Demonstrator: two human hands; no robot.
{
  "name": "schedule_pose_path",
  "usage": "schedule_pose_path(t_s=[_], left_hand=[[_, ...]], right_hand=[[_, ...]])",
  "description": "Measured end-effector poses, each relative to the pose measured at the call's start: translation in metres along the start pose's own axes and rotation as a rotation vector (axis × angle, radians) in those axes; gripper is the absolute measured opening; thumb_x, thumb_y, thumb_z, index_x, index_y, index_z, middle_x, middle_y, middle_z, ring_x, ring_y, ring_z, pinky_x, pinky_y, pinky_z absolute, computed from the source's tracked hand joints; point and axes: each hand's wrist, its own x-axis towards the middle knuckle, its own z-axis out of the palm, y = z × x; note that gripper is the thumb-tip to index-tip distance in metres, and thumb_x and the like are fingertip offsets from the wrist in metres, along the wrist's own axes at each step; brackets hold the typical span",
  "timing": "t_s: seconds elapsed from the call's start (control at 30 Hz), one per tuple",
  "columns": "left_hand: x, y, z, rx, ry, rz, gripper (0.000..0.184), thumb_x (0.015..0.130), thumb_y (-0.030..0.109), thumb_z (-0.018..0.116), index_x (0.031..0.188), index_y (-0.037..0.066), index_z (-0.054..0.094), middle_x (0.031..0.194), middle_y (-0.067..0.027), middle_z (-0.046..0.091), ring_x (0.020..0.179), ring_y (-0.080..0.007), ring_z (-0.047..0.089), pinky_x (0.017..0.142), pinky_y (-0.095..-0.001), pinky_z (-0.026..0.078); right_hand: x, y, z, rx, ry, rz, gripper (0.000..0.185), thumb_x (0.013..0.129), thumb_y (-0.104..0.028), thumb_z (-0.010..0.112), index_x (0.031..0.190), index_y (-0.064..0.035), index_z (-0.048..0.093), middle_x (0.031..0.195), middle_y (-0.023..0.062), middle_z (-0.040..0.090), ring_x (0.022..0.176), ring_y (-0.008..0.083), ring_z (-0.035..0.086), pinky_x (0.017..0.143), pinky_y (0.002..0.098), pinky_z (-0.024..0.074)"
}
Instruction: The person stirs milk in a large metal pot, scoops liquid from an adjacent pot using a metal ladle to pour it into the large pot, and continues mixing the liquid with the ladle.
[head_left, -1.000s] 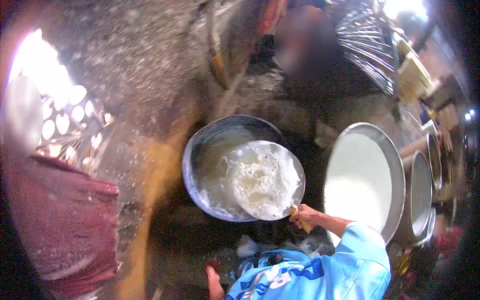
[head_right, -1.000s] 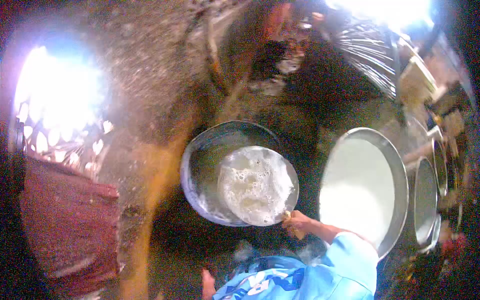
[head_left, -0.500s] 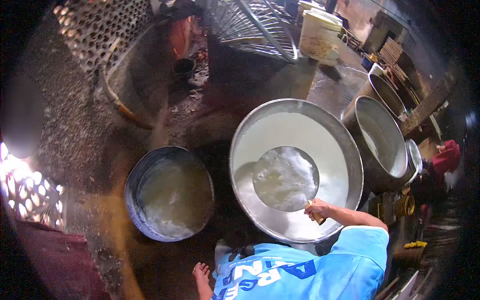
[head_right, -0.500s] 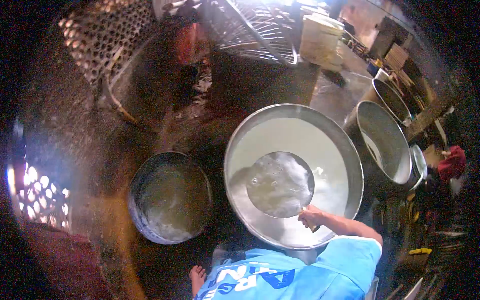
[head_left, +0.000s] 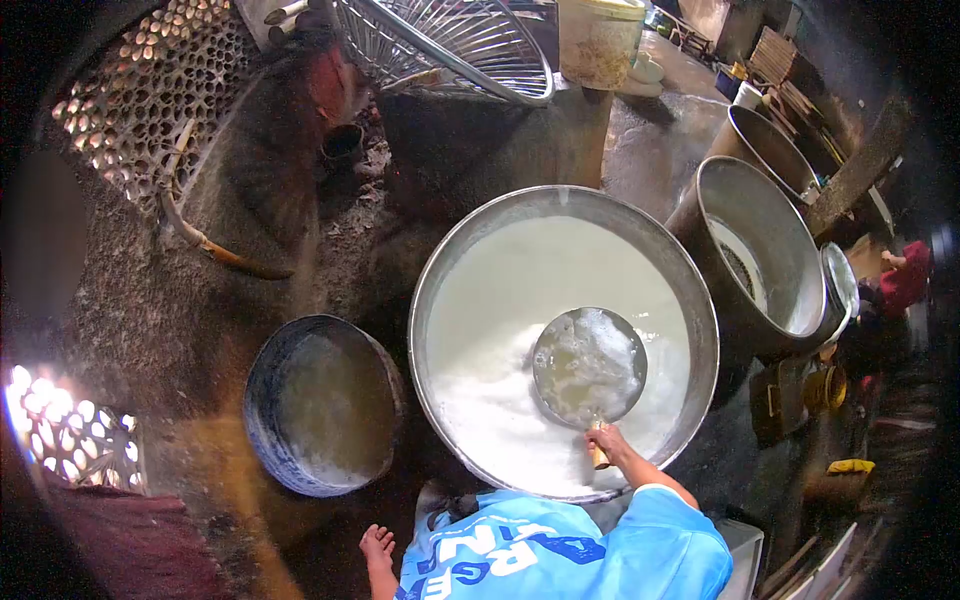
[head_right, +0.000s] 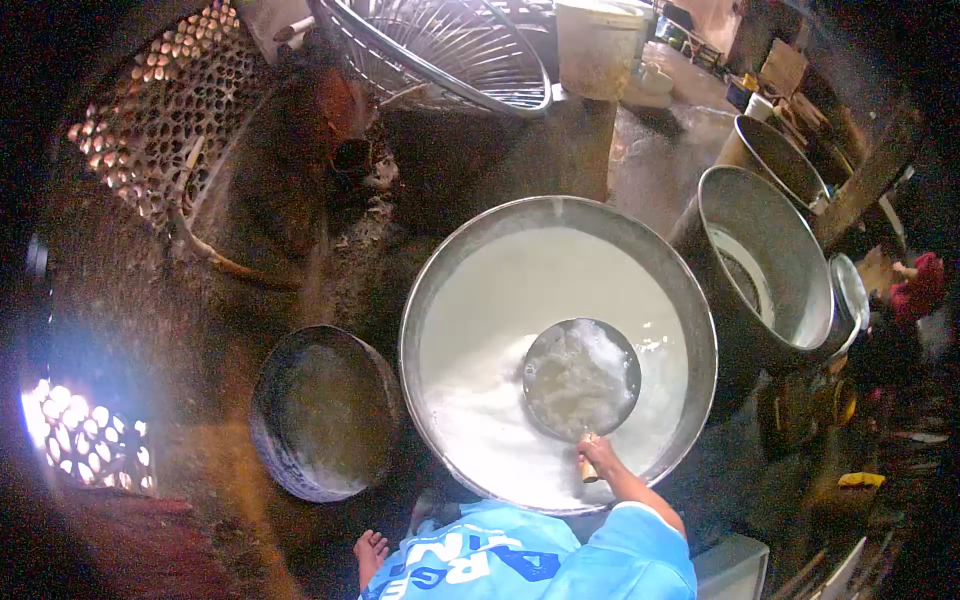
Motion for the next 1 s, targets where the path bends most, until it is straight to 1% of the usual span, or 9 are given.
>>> schedule_pose_path(t_s=[0.17, 0.23, 0.37, 0.43, 0.6, 0.7, 0.77, 0.9, 1.0], left_hand=[[-0.015, 0.023, 0.008, 0.052, -0.03, 0.076, 0.031, 0.086, 0.028, 0.053, 0.112, 0.012, 0.054, 0.087, -0.004, 0.061, 0.075, -0.0206, 0.06, 0.066, -0.0399, 0.044], [-0.023, 0.028, 0.008, 0.054, -0.034, 0.067, 0.03, 0.086, 0.027, 0.051, 0.112, 0.012, 0.054, 0.085, -0.0034, 0.061, 0.075, -0.0202, 0.06, 0.066, -0.0384, 0.043], [-0.008, 0.027, -0.009, 0.079, -0.025, 0.042, 0.032, 0.086, 0.027, 0.05, 0.114, 0.012, 0.054, 0.086, -0.0035, 0.061, 0.075, -0.0205, 0.06, 0.066, -0.0381, 0.043], [0.0, 0.02, -0.02, 0.051, -0.017, 0.022, 0.033, 0.086, 0.027, 0.05, 0.115, 0.012, 0.053, 0.087, -0.0038, 0.062, 0.075, -0.0209, 0.06, 0.067, -0.0392, 0.043], [0.01, 0.001, -0.058, -0.077, 0.046, -0.029, 0.034, 0.086, 0.027, 0.053, 0.116, 0.012, 0.053, 0.087, -0.0035, 0.063, 0.074, -0.0206, 0.061, 0.067, -0.0389, 0.046], [0.01, -0.006, -0.087, -0.132, 0.069, -0.018, 0.034, 0.086, 0.026, 0.055, 0.116, 0.011, 0.054, 0.087, -0.0032, 0.063, 0.071, -0.0183, 0.062, 0.061, -0.0334, 0.048], [0.027, -0.018, -0.121, -0.45, -0.133, -0.017, 0.034, 0.086, 0.027, 0.057, 0.116, 0.01, 0.053, 0.087, -0.0036, 0.063, 0.068, -0.0163, 0.062, 0.056, -0.0287, 0.047], [0.028, -0.013, -0.143, -0.371, 0.146, -0.038, 0.032, 0.088, 0.024, 0.049, 0.115, 0.008, 0.054, 0.092, -0.0068, 0.062, 0.074, -0.018, 0.062, 0.061, -0.0304, 0.049], [0.015, -0.022, -0.172, -0.355, 0.255, -0.126, 0.037, 0.087, 0.023, 0.046, 0.121, 0.007, 0.051, 0.101, -0.0105, 0.061, 0.084, -0.0224, 0.061, 0.072, -0.0366, 0.049]], right_hand=[[0.017, 0.031, 0.061, 0.313, -0.074, 0.127, 0.008, 0.079, -0.004, 0.055, 0.072, -0.0042, 0.051, 0.056, 0.0026, 0.048, 0.043, 0.0119, 0.047, 0.039, 0.0254, 0.0463], [0.023, 0.036, 0.09, 0.553, -0.246, 0.273, 0.008, 0.081, -0.006, 0.055, 0.075, -0.0045, 0.051, 0.057, 0.001, 0.047, 0.044, 0.0109, 0.046, 0.04, 0.0246, 0.0459], [-0.013, 0.0, 0.163, 0.707, -0.507, 0.347, 0.012, 0.086, -0.007, 0.052, 0.074, -0.007, 0.048, 0.055, -0.004, 0.038, 0.043, 0.0062, 0.038, 0.039, 0.0207, 0.0379], [-0.032, -0.015, 0.192, 0.873, -0.73, 0.516, 0.02, 0.087, -0.007, 0.052, 0.069, -0.0105, 0.042, 0.054, -0.0056, 0.034, 0.042, 0.0054, 0.034, 0.038, 0.0192, 0.0331], [-0.093, -0.053, 0.265, 0.411, -0.987, 0.549, 0.023, 0.084, -0.012, 0.058, 0.067, -0.013, 0.043, 0.051, -0.0051, 0.034, 0.041, 0.0051, 0.033, 0.035, 0.0202, 0.0296], [-0.121, -0.086, 0.349, -0.059, -0.986, 0.3, 0.019, 0.081, -0.014, 0.062, 0.07, -0.0105, 0.047, 0.053, -0.002, 0.042, 0.041, 0.0073, 0.04, 0.035, 0.022, 0.0328], [-0.101, -0.087, 0.409, -0.395, -0.788, 0.17, 0.014, 0.079, -0.011, 0.064, 0.075, -0.0062, 0.051, 0.056, 0.0025, 0.048, 0.042, 0.0115, 0.046, 0.037, 0.0257, 0.0375], [-0.005, -0.083, 0.517, -0.738, -0.668, -0.45, 0.018, 0.077, -0.008, 0.061, 0.087, 0.0046, 0.053, 0.063, 0.0087, 0.056, 0.051, 0.0186, 0.054, 0.044, 0.0335, 0.0454], [0.113, -0.056, 0.582, -1.263, -0.132, -0.782, 0.034, 0.077, -0.015, 0.064, 0.1, 0.0052, 0.05, 0.077, 0.0165, 0.061, 0.067, 0.0279, 0.061, 0.054, 0.0358, 0.0477]])
